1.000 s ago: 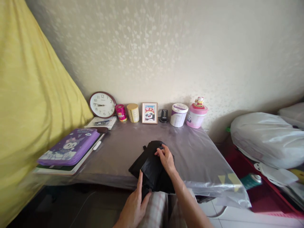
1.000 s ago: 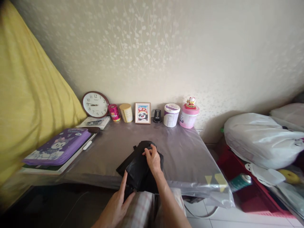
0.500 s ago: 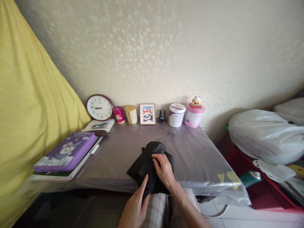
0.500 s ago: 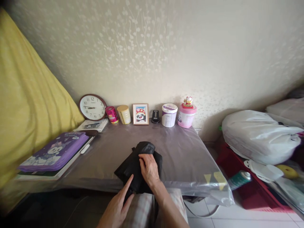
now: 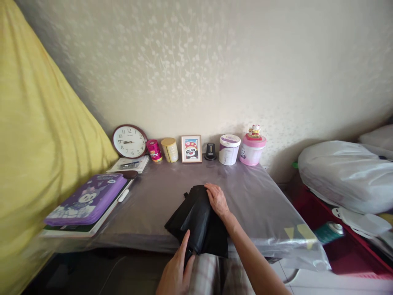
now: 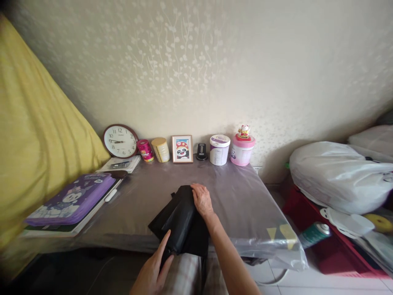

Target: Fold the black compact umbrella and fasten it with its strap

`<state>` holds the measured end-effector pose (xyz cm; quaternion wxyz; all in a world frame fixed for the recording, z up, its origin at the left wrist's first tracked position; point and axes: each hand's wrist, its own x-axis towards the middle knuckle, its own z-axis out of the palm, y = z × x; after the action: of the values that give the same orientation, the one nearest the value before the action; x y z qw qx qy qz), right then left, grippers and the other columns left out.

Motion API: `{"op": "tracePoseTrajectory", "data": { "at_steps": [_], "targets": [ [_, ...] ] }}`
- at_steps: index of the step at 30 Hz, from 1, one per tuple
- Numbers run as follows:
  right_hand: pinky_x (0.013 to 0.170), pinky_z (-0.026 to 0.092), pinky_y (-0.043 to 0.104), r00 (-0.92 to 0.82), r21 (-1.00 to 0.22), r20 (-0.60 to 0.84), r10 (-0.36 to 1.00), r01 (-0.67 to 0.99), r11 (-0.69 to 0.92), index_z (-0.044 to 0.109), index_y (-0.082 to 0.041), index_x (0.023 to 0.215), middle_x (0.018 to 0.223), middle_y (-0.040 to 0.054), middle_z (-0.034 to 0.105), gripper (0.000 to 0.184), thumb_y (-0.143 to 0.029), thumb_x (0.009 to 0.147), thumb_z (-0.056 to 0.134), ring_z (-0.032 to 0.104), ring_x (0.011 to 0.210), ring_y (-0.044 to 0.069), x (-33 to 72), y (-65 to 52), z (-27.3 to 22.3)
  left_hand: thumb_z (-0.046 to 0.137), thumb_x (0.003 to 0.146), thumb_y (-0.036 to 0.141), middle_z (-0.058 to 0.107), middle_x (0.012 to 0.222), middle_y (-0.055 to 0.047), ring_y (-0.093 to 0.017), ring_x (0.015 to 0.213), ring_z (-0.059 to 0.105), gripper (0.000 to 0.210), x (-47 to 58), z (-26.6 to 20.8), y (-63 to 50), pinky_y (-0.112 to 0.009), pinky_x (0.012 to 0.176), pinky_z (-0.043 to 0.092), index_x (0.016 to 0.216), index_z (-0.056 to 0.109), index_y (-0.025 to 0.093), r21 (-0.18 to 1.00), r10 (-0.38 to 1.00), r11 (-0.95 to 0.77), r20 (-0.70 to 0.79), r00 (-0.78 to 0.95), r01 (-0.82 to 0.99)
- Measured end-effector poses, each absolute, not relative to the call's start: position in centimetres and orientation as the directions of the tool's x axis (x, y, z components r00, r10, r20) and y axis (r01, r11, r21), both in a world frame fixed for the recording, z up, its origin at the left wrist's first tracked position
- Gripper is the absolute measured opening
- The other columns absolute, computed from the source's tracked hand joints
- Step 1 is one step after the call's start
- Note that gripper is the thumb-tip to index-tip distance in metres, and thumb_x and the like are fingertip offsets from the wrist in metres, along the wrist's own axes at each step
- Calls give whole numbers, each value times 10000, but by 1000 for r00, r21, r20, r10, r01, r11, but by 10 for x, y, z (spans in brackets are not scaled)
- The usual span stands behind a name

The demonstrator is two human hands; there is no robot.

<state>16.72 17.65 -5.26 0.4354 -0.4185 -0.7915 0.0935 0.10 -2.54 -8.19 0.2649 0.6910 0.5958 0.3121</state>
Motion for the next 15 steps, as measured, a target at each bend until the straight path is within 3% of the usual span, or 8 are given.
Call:
{"op": "tracePoseTrajectory", "data": {
  "at_steps": [3, 7, 10, 13, 15],
  "targets": [
    [939, 407, 428, -179, -536, 630, 756, 605, 589, 612, -176, 1059, 1051, 100, 648, 264, -221, 884, 420, 537, 1062, 217, 169, 166, -40, 325, 893, 248, 375, 1403, -69, -189, 1248, 398, 554, 1, -83, -25, -355, 1011, 379, 1419, 154, 216, 741, 989, -147, 113, 94, 656],
    [976, 378, 405, -402, -483, 624, 670, 477, 735, 621, -226, 1038, 1039, 54, 655, 233, -227, 883, 447, 514, 1107, 195, 163, 128, -32, 288, 902, 248, 326, 1427, -70, -182, 1274, 357, 539, 0, -86, -25, -352, 1024, 363, 1421, 149, 202, 714, 982, -190, 143, 125, 674],
    [1007, 328, 445, -471, -445, 593, 653, 484, 753, 636, -232, 1017, 1058, 49, 656, 241, -219, 888, 434, 514, 1115, 197, 158, 126, -40, 291, 907, 253, 338, 1425, -64, -174, 1275, 358, 533, 1, -85, -26, -341, 1030, 353, 1419, 151, 207, 712, 985, -173, 130, 115, 681],
    [995, 337, 440, -340, -488, 599, 725, 563, 667, 626, -201, 1048, 1123, 80, 626, 270, -212, 882, 413, 504, 1128, 205, 162, 148, -50, 300, 910, 274, 353, 1419, -61, -170, 1268, 373, 530, 1, -82, -27, -332, 1030, 349, 1416, 160, 210, 724, 990, -140, 92, 106, 676],
    [962, 371, 419, -184, -580, 575, 797, 596, 556, 619, -175, 1052, 1117, 104, 622, 284, -243, 869, 413, 530, 1082, 211, 171, 162, -53, 298, 910, 287, 360, 1415, -65, -172, 1261, 386, 528, 1, -80, -27, -333, 1022, 356, 1415, 165, 207, 739, 995, -99, 59, 82, 666]
  ]
}}
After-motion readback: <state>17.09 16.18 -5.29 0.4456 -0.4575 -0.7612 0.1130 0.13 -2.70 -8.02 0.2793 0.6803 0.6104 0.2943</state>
